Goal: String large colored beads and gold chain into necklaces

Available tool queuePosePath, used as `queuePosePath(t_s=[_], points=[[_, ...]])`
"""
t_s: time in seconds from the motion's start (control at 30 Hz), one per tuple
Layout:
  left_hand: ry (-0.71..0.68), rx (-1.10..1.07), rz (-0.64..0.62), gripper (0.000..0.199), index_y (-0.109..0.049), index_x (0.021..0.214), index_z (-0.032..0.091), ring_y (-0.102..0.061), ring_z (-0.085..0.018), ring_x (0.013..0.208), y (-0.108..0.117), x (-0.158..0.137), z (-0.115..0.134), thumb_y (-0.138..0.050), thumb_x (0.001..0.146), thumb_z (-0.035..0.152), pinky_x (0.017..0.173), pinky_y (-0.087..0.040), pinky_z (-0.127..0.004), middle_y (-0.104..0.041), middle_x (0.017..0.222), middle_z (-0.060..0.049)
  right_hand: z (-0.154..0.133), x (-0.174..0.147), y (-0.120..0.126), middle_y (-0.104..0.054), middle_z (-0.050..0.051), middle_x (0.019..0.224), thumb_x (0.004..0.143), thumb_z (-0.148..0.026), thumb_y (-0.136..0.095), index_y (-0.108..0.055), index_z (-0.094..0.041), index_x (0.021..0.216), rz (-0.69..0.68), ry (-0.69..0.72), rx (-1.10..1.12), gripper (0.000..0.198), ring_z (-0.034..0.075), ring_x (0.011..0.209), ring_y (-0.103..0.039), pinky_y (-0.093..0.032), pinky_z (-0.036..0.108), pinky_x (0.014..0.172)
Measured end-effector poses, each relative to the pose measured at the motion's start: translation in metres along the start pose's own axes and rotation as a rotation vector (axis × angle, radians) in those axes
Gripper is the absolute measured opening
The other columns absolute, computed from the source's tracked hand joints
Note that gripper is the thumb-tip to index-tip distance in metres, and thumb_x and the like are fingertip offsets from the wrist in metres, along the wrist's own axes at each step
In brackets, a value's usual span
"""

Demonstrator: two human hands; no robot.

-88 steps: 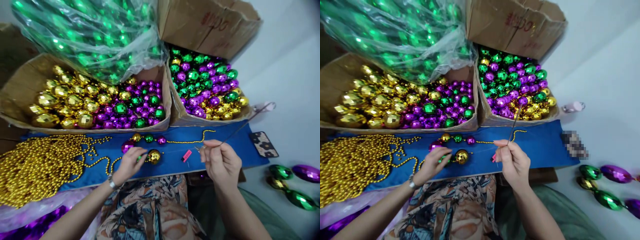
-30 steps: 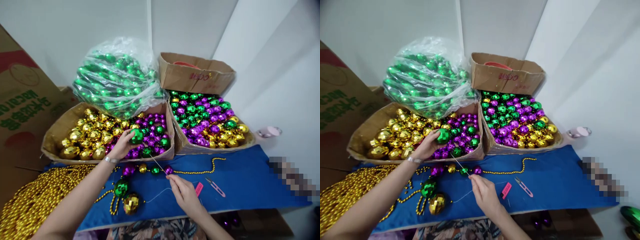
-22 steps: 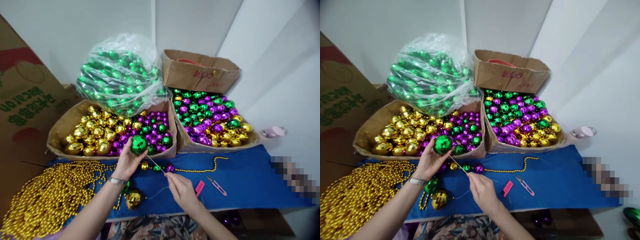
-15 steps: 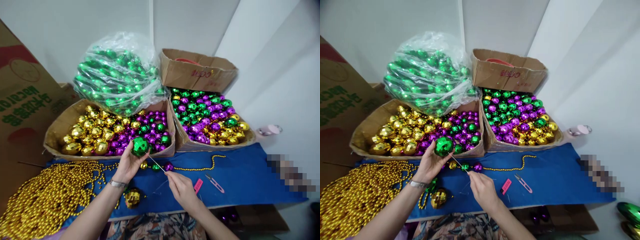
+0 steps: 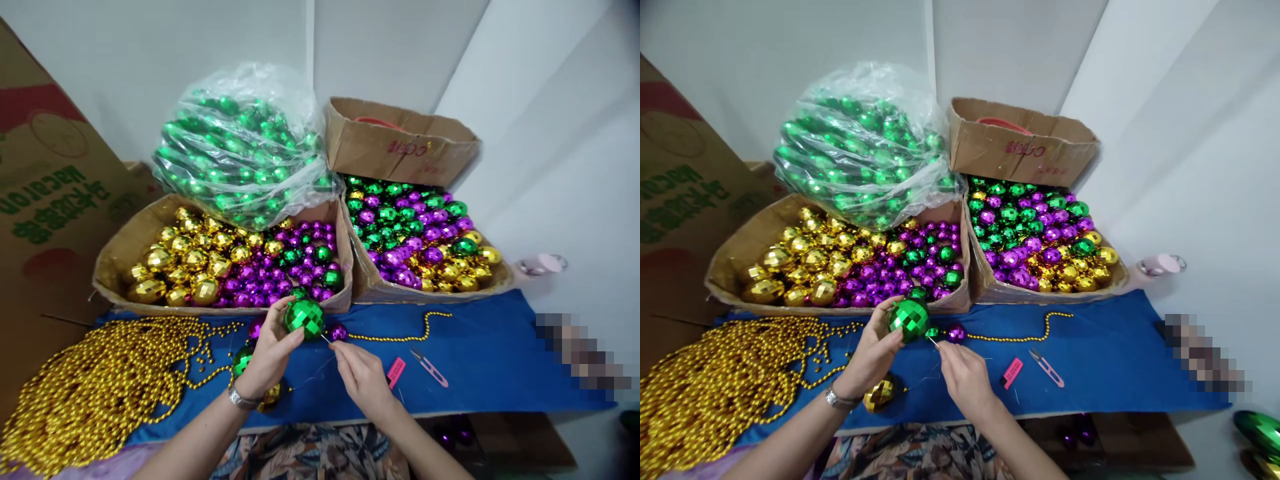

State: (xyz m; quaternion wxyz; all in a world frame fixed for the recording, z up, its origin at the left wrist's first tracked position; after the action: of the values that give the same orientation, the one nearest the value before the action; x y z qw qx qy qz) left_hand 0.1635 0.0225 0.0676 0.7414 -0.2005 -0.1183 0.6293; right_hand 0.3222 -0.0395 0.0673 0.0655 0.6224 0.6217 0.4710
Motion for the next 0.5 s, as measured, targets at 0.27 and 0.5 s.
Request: queuePosePath(t_s=[0.27,0.5], points=[[-0.002,-0.020,0.061,0.058,-0.053,0.122,0.029,-0.058,-0.021,0.101,0.008,-0.011,-0.004,-0.078,0.070,0.026,0.084,-0.049,-0.030,-0.058,0.118,-0.005,-0.003,-0.004,-0.002,-0.072,0.008,0.092,0.096,-0.013,-0.040,-0.061,-0.017,0.107,-0.032,-0.007,0.012,0.025,0.018,0.081,-0.069,-0.057,0.029,0.074],[-0.025,-0.028,0.061,0.055,-0.053,0.122,0.028,-0.056,-0.023,0.109,0.012,-0.019,-0.010,-0.077,0.072,0.024,0.090,-0.048,-0.033,-0.057,0.121,-0.007,-0.006,-0.005,-0.008,-0.071,0.007,0.091,0.096,-0.013,-0.038,-0.060,-0.017,0.105,-0.075,0.008,0.025,0.024,0.017,0.079,-0.068,-0.056,0.029,0.074]])
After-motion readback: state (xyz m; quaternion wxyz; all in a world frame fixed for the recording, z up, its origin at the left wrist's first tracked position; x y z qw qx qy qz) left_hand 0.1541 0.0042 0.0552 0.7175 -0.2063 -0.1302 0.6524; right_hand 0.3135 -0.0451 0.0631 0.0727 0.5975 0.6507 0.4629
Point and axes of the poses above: each hand's wrist, its own x-axis towards the middle knuckle, its own y-axis out of the back of the hand, z = x × y, the point moved 7 cm from there along x, towards the middle knuckle
